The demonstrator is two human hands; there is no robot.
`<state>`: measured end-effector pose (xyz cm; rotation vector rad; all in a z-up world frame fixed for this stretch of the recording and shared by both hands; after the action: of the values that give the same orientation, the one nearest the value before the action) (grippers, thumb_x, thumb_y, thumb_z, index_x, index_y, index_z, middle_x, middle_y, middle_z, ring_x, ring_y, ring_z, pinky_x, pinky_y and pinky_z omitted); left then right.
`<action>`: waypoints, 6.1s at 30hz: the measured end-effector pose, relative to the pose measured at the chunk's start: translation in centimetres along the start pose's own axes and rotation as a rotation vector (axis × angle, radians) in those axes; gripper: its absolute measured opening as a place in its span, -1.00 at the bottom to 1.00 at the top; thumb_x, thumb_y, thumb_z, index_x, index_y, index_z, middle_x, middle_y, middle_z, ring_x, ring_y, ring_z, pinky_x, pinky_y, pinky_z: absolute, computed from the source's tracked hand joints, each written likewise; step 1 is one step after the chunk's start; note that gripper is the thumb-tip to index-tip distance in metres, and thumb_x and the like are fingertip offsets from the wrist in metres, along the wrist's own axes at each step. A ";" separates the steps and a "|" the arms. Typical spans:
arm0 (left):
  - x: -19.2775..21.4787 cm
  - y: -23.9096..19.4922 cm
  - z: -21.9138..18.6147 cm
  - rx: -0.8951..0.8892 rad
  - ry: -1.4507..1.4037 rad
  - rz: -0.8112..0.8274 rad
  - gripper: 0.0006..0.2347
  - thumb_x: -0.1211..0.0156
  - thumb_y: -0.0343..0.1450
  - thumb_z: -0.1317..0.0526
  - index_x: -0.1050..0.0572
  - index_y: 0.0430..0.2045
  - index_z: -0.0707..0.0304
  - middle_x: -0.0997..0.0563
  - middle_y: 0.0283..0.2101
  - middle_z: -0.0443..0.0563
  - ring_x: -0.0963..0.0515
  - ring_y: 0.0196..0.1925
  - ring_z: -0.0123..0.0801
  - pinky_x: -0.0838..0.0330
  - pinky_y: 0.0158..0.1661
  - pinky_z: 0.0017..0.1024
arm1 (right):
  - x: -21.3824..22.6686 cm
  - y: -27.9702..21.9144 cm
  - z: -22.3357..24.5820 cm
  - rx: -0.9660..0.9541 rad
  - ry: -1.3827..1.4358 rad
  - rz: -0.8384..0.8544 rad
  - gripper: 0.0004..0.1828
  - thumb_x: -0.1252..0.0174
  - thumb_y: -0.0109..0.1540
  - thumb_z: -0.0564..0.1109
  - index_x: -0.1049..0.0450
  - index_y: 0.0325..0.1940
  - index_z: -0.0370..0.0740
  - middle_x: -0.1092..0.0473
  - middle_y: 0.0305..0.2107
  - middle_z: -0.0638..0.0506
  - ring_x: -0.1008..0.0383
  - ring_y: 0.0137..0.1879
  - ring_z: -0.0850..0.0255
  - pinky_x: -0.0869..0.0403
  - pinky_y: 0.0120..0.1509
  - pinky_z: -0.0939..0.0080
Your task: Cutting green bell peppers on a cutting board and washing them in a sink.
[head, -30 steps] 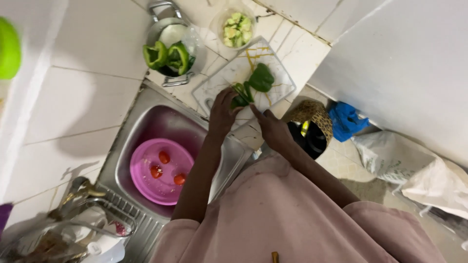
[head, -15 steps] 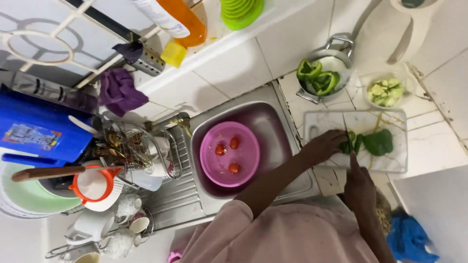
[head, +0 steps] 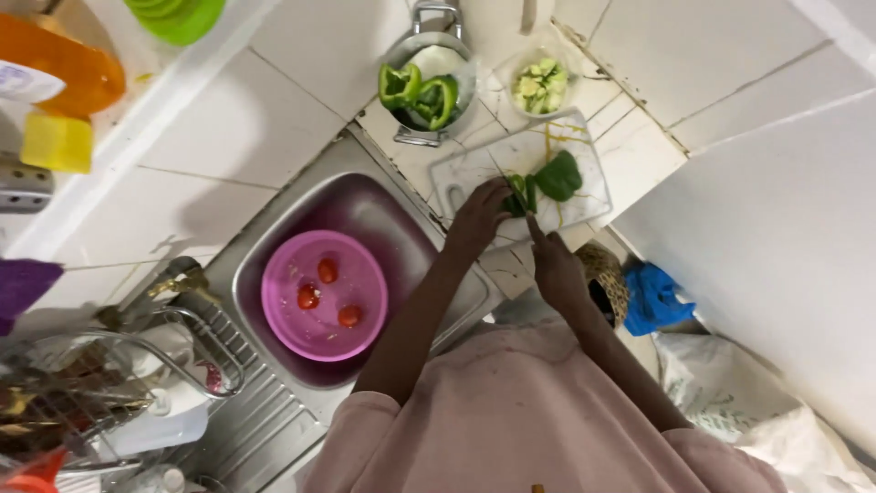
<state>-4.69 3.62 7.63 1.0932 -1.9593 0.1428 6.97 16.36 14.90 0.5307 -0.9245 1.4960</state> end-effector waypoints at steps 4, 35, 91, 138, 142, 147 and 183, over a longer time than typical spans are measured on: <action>1.9 0.1 -1.5 0.022 0.062 0.020 -0.59 -0.26 0.48 0.12 -0.38 0.20 0.22 -0.42 0.21 0.15 -0.38 0.39 -0.06 -0.30 0.38 -0.19 | -2.3 -0.6 -1.4 0.021 -0.159 -0.028 -0.32 0.13 0.46 -0.17 0.04 0.69 0.10 -0.40 -0.18 -0.13 -0.52 -0.32 0.02 -0.45 -0.40 0.09; 3.1 0.6 -2.5 0.103 0.065 0.070 -0.61 -0.25 0.50 0.05 -0.38 0.13 0.26 -0.40 0.21 0.23 -0.36 0.39 0.06 -0.37 0.33 -0.05 | 1.2 -0.8 2.2 0.026 -0.074 -0.038 -0.30 0.11 0.44 -0.21 0.06 0.66 0.12 -0.41 -0.25 -0.16 -0.52 -0.38 -0.04 -0.52 -0.39 -0.02; 5.2 0.7 -4.0 0.064 -0.029 0.010 -0.65 -0.30 0.46 0.17 -0.43 0.06 0.35 -0.45 0.12 0.23 -0.44 0.27 0.13 -0.43 0.22 0.08 | -1.0 3.7 0.6 0.023 0.148 -0.010 -0.40 0.12 0.45 -0.13 -0.10 0.60 0.17 -0.42 -0.33 -0.16 -0.54 -0.31 -0.14 -0.48 -0.33 -0.18; 4.1 0.2 -2.7 0.080 0.033 -0.010 -0.68 -0.33 0.46 0.23 -0.42 0.05 0.31 -0.44 0.11 0.14 -0.45 0.27 0.05 -0.45 0.22 0.01 | -1.5 3.3 1.7 0.016 0.088 -0.068 -0.36 0.16 0.47 -0.17 0.02 0.65 0.19 -0.41 -0.30 -0.11 -0.53 -0.32 -0.06 -0.49 -0.30 -0.08; 4.2 0.2 -2.5 0.103 -0.022 -0.010 -0.70 -0.34 0.46 0.21 -0.45 0.03 0.28 -0.44 0.12 0.12 -0.45 0.29 -0.01 -0.43 0.26 -0.03 | -1.9 -0.4 1.2 -0.015 0.009 0.002 -0.27 0.11 0.42 -0.20 0.08 0.66 0.18 -0.40 -0.27 -0.14 -0.54 -0.33 -0.12 -0.50 -0.31 -0.13; 4.3 -0.2 -2.5 0.124 -0.026 0.003 -0.69 -0.34 0.47 0.21 -0.43 0.04 0.31 -0.42 0.13 0.14 -0.44 0.30 0.01 -0.43 0.26 -0.02 | -3.7 -1.6 0.9 -0.004 -0.117 -0.041 -0.18 0.02 0.34 -0.29 0.05 0.66 0.07 -0.39 -0.25 -0.17 -0.54 -0.40 -0.12 -0.50 -0.43 -0.11; 4.9 0.3 -2.7 0.077 0.012 -0.054 -0.70 -0.29 0.48 0.16 -0.47 -0.03 0.41 -0.46 0.11 0.17 -0.46 0.29 0.03 -0.44 0.27 -0.07 | -1.6 -0.3 2.8 0.079 -0.108 -0.086 -0.22 0.04 0.39 -0.25 0.11 0.67 0.00 -0.38 -0.32 -0.10 -0.52 -0.42 0.02 -0.51 -0.48 0.05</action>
<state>-4.39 1.92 12.95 1.1913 -1.9252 0.1961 6.99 13.10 15.31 0.7060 -0.9170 1.4415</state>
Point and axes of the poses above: each hand's wrist, its own y-axis towards the middle knuckle, its own x-axis out of the back of the hand, z = x × y, the point moved 7 cm from there along y, towards the middle knuckle
